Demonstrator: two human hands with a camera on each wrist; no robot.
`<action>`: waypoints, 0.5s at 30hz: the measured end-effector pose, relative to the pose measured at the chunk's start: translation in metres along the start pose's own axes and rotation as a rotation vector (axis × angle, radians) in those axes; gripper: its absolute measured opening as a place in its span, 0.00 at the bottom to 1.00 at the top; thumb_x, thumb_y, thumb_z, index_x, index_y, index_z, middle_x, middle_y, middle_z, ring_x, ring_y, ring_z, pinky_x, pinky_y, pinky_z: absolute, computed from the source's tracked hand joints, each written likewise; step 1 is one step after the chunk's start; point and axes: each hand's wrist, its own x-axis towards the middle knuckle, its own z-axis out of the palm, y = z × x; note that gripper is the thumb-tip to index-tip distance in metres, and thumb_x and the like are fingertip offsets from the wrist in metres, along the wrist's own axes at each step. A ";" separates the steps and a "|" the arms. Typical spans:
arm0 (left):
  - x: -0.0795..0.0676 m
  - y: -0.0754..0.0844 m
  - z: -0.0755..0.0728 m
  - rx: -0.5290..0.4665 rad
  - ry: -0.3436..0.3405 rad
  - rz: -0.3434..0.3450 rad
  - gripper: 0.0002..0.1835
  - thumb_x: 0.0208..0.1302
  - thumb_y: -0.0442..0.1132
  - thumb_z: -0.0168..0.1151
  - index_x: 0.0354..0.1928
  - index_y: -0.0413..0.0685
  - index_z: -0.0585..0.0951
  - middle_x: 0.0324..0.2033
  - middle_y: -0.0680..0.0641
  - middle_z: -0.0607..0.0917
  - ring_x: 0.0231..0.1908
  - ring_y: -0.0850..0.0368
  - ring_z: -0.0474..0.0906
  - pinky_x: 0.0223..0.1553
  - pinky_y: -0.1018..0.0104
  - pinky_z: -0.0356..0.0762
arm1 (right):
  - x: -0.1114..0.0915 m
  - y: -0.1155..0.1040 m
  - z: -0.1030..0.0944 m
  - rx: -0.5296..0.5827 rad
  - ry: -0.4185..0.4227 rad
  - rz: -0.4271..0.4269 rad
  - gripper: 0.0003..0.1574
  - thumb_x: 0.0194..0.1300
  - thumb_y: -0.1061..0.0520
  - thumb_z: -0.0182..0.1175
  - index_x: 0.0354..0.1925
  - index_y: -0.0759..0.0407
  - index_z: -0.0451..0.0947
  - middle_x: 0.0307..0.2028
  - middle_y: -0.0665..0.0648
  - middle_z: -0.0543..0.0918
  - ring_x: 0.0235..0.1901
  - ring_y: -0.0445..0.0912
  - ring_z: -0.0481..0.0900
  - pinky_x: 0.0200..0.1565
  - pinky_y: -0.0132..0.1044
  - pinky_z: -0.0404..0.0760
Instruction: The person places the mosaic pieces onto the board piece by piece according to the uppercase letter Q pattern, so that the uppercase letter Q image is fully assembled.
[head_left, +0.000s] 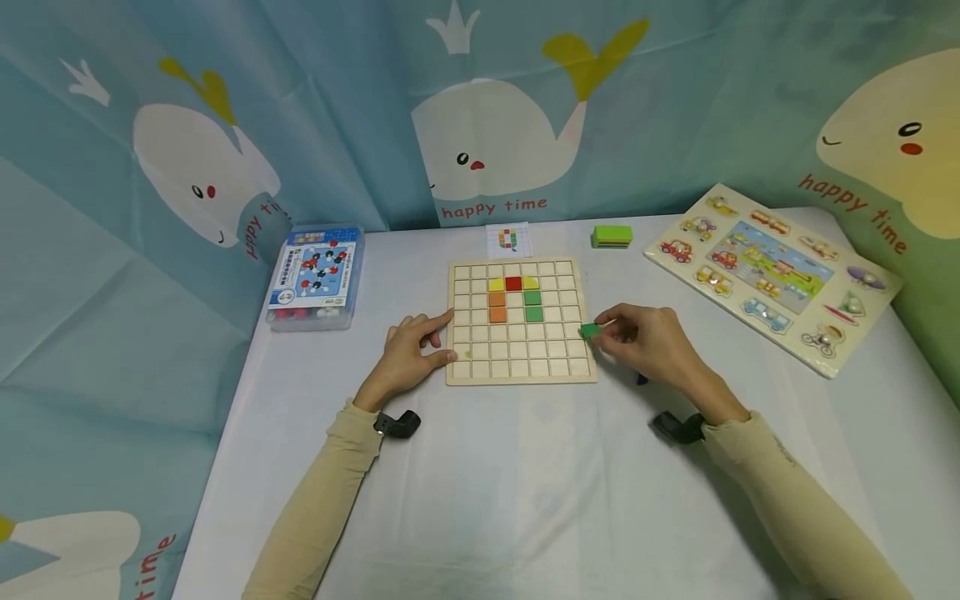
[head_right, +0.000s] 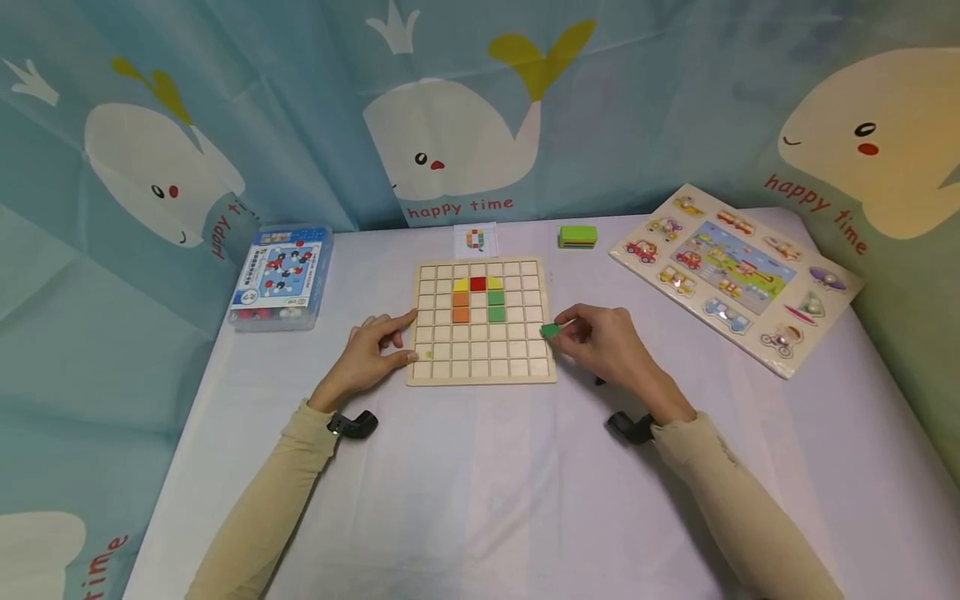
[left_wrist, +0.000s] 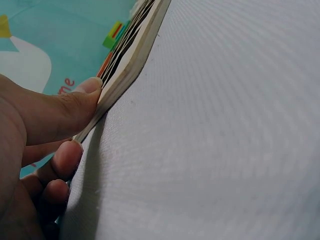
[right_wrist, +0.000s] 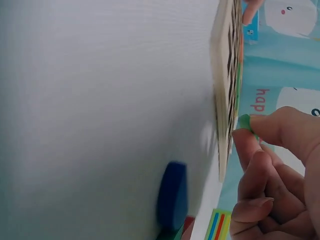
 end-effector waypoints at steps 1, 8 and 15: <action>0.000 0.000 0.000 0.000 0.000 -0.002 0.39 0.66 0.44 0.76 0.77 0.50 0.73 0.33 0.51 0.77 0.35 0.55 0.62 0.46 0.57 0.50 | 0.002 -0.001 0.000 0.013 0.008 -0.009 0.11 0.63 0.63 0.74 0.45 0.65 0.88 0.30 0.55 0.89 0.24 0.40 0.78 0.26 0.29 0.75; 0.004 -0.002 -0.001 0.012 0.002 0.005 0.39 0.66 0.44 0.76 0.77 0.50 0.73 0.33 0.50 0.77 0.35 0.55 0.63 0.47 0.57 0.51 | 0.020 -0.011 0.011 0.105 -0.015 -0.013 0.11 0.64 0.61 0.75 0.44 0.65 0.88 0.30 0.55 0.90 0.26 0.40 0.81 0.31 0.25 0.77; 0.002 -0.001 -0.001 0.018 -0.001 0.002 0.39 0.65 0.44 0.76 0.77 0.50 0.73 0.33 0.51 0.77 0.35 0.56 0.62 0.47 0.57 0.51 | 0.036 -0.028 0.033 0.191 -0.074 -0.007 0.11 0.64 0.62 0.75 0.43 0.67 0.88 0.31 0.57 0.90 0.28 0.43 0.84 0.32 0.24 0.78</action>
